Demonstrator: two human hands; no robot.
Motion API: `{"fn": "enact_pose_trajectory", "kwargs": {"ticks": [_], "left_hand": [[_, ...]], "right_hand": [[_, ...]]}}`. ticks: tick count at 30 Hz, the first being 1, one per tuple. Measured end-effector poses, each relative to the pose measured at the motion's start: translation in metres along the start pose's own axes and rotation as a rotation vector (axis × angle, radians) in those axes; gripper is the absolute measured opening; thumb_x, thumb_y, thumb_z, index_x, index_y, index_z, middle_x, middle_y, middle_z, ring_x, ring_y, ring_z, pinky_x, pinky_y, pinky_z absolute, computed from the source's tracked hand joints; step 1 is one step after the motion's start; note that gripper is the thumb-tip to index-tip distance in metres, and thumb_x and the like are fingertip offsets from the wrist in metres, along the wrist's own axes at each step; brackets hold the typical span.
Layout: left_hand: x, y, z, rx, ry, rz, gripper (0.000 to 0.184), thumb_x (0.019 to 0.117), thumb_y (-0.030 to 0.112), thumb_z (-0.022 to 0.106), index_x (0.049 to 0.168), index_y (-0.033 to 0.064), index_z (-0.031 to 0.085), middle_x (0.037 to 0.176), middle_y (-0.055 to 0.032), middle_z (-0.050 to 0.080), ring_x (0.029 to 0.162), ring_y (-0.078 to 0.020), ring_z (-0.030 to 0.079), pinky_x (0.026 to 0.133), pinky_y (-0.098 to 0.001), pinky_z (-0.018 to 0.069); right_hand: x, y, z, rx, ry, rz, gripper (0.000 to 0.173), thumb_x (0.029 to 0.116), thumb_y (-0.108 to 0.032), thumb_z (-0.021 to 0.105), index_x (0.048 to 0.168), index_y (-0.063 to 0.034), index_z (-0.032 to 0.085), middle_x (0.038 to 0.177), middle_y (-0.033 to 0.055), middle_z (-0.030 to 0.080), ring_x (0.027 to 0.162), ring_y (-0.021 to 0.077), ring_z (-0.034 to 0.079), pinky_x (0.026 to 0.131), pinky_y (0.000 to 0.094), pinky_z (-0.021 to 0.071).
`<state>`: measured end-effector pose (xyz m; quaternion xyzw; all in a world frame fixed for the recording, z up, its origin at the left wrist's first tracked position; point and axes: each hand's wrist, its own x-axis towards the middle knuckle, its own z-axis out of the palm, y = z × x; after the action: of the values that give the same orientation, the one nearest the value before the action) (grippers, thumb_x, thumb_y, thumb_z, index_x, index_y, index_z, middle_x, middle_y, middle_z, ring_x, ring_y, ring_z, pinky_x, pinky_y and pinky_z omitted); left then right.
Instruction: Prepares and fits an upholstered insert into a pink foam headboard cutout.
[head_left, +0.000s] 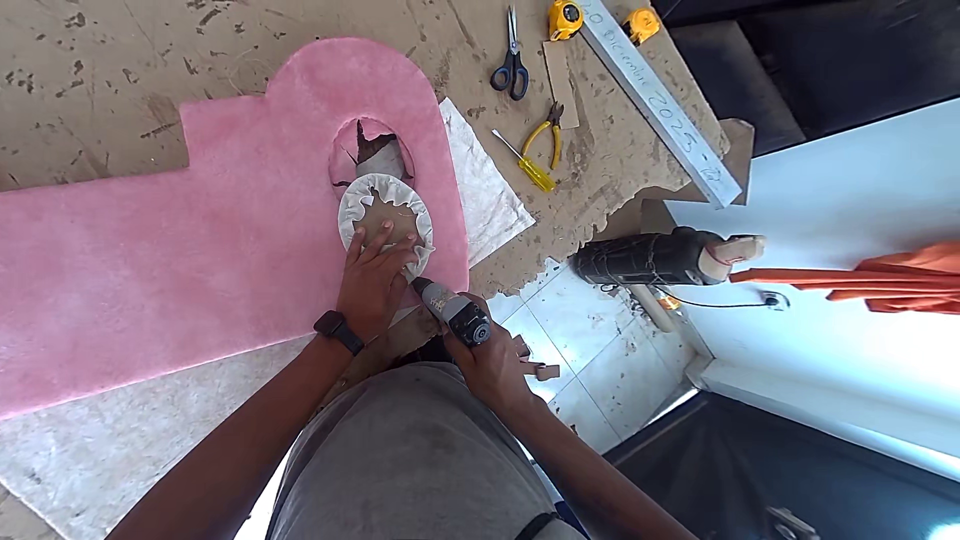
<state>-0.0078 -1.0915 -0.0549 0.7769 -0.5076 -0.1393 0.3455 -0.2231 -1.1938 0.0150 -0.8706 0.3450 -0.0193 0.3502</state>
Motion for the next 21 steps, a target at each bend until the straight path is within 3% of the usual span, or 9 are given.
{"fn": "enact_pose_trajectory", "kwargs": {"ticks": [5,8,10,12,14,17,19,21], "left_hand": [[0.0,-0.002,-0.001,-0.036,0.008,0.031,0.047,0.1014,0.017,0.031,0.128,0.0168,0.07,0.15,0.0058,0.057,0.157,-0.0222,0.022,0.13,-0.0569,0.0035],[0.003,-0.006,-0.006,-0.071,0.03,0.044,0.048,0.1008,0.016,0.031,0.13,0.0162,0.069,0.149,0.0052,0.058,0.156,-0.0205,0.026,0.13,-0.0562,0.0072],[0.003,-0.009,-0.01,-0.102,0.011,0.051,0.044,0.0991,0.021,0.04,0.135,0.0174,0.066,0.151,0.0062,0.056,0.156,-0.0191,0.025,0.13,-0.0565,0.0074],[0.0,-0.009,-0.017,-0.05,-0.028,0.027,0.049,0.0907,0.033,0.062,0.139,0.0252,0.064,0.155,0.0116,0.05,0.157,-0.0151,0.02,0.131,-0.0552,0.0076],[-0.002,-0.005,-0.02,0.112,-0.033,-0.002,0.068,0.0797,0.052,0.074,0.144,0.0341,0.058,0.161,0.0132,0.041,0.159,-0.0181,0.012,0.13,-0.0574,0.0074],[0.009,-0.001,-0.025,0.308,-0.056,-0.104,0.09,0.0729,0.079,0.068,0.152,0.0422,0.046,0.169,0.009,0.027,0.16,-0.0303,0.004,0.123,-0.07,0.0051],[0.015,0.001,-0.028,0.329,-0.096,-0.133,0.096,0.0702,0.084,0.067,0.153,0.0419,0.045,0.169,0.0065,0.027,0.159,-0.0338,0.008,0.121,-0.0724,0.0097],[0.02,0.005,-0.03,0.314,-0.13,-0.121,0.092,0.0714,0.079,0.071,0.151,0.0398,0.049,0.168,0.0063,0.032,0.159,-0.0326,0.011,0.121,-0.0715,0.0149]], "right_hand": [[0.004,-0.004,-0.003,0.011,-0.006,0.032,0.048,0.0971,-0.04,0.064,0.141,-0.0248,0.054,0.089,-0.005,0.071,0.076,0.0084,0.069,0.067,0.0389,0.0612],[0.007,0.002,-0.021,0.183,0.021,0.072,0.036,0.0971,-0.04,0.066,0.13,-0.0259,0.061,0.083,-0.0078,0.07,0.068,0.0071,0.068,0.062,0.0365,0.0616],[0.012,0.017,-0.041,0.296,0.073,0.101,0.025,0.0981,-0.036,0.067,0.117,-0.0205,0.066,0.077,-0.0034,0.07,0.061,0.0131,0.068,0.057,0.0391,0.0624],[0.024,0.04,-0.065,0.373,0.113,0.14,0.021,0.1006,-0.033,0.063,0.111,-0.0143,0.067,0.069,0.0033,0.068,0.056,0.0199,0.067,0.053,0.0408,0.0607],[0.047,0.072,-0.092,0.468,0.153,0.21,0.025,0.1026,-0.031,0.06,0.112,-0.0082,0.065,0.064,0.0104,0.065,0.052,0.0255,0.065,0.051,0.042,0.0592],[0.093,0.134,-0.137,0.562,0.216,0.322,0.034,0.1038,-0.032,0.058,0.119,-0.0018,0.06,0.068,0.0154,0.065,0.051,0.0283,0.064,0.05,0.0446,0.0591],[0.118,0.172,-0.165,0.619,0.264,0.377,0.039,0.1035,-0.03,0.059,0.128,0.0001,0.055,0.081,0.0176,0.069,0.054,0.0277,0.065,0.052,0.0459,0.0596],[0.134,0.203,-0.193,0.656,0.29,0.411,0.048,0.1025,-0.032,0.06,0.139,-0.0026,0.049,0.097,0.016,0.072,0.062,0.0246,0.067,0.056,0.0442,0.0599]]}}
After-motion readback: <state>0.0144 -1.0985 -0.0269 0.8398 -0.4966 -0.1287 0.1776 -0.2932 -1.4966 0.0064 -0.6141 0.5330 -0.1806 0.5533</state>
